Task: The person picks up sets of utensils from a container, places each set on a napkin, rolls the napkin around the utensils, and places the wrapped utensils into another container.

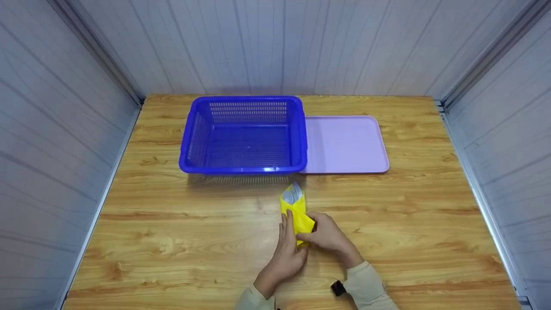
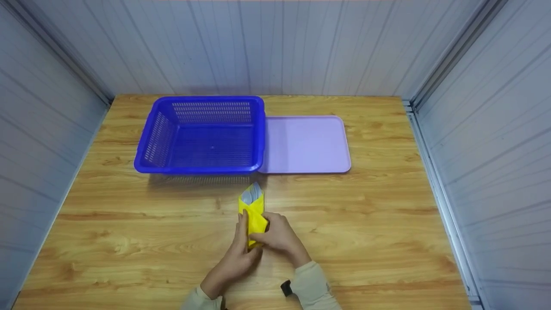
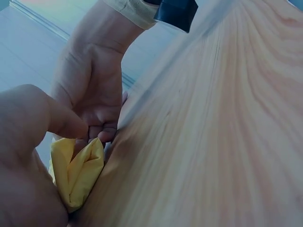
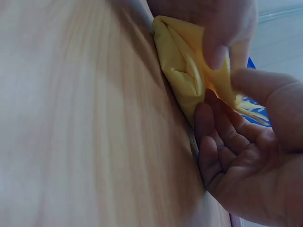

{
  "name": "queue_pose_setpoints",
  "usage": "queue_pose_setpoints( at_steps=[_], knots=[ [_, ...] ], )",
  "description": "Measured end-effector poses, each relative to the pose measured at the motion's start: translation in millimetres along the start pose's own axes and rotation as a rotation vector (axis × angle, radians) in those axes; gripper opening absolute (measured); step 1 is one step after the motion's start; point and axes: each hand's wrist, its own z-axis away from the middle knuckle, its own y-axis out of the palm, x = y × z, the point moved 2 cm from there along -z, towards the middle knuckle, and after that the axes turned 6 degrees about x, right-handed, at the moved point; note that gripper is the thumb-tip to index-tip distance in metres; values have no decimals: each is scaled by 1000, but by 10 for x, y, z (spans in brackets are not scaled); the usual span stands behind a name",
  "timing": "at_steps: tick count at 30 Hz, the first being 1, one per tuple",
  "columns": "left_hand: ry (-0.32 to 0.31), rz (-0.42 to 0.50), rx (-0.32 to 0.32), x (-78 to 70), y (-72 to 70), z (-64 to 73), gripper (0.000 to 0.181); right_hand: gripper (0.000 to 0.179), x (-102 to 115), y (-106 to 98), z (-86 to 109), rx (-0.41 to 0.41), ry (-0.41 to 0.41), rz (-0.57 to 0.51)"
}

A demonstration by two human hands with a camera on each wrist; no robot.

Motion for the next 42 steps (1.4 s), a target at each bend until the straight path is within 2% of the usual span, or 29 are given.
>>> queue_pose_setpoints(
  at_steps=[2,6,7,9,11,14,17,20,23,27,31,34,39,42],
  knots=[
    [-6,4,-9,-7,-29,6,89,29,6,14,-9,-25,3,38],
    [-8,0,-71,-17,-123,20,55,14,17,26,-34,-60,6,70],
    [-5,-20,-89,-20,-150,23,49,12,18,25,-42,-62,4,80],
    [6,-118,-108,-27,-194,22,42,10,19,14,-58,-58,0,94],
    [23,-273,-90,-32,-213,15,41,8,26,-5,-71,-56,-13,108],
    [60,-499,-51,-34,-202,-13,50,9,32,-36,-90,-58,-32,133],
    [69,-624,-9,-39,-165,-50,55,9,30,-62,-109,-52,-53,144],
    [37,-689,20,-50,-135,-84,54,10,13,-85,-132,-42,-52,135],
    [-7,-706,40,-54,-111,-105,55,8,-5,-107,-150,-45,-34,127],
    [-45,-721,24,-72,-78,-104,58,4,-20,-106,-149,-93,3,134],
    [-5,-780,-51,-93,-34,-71,58,4,-14,-44,-108,-202,14,187],
    [22,-858,-83,-101,-2,-65,58,5,-14,-1,-86,-282,24,229],
    [16,-973,-81,-143,30,-108,52,7,-28,15,-87,-369,53,223],
    [29,-992,-60,-178,52,-132,48,6,-29,23,-77,-412,48,225]
  ],
)
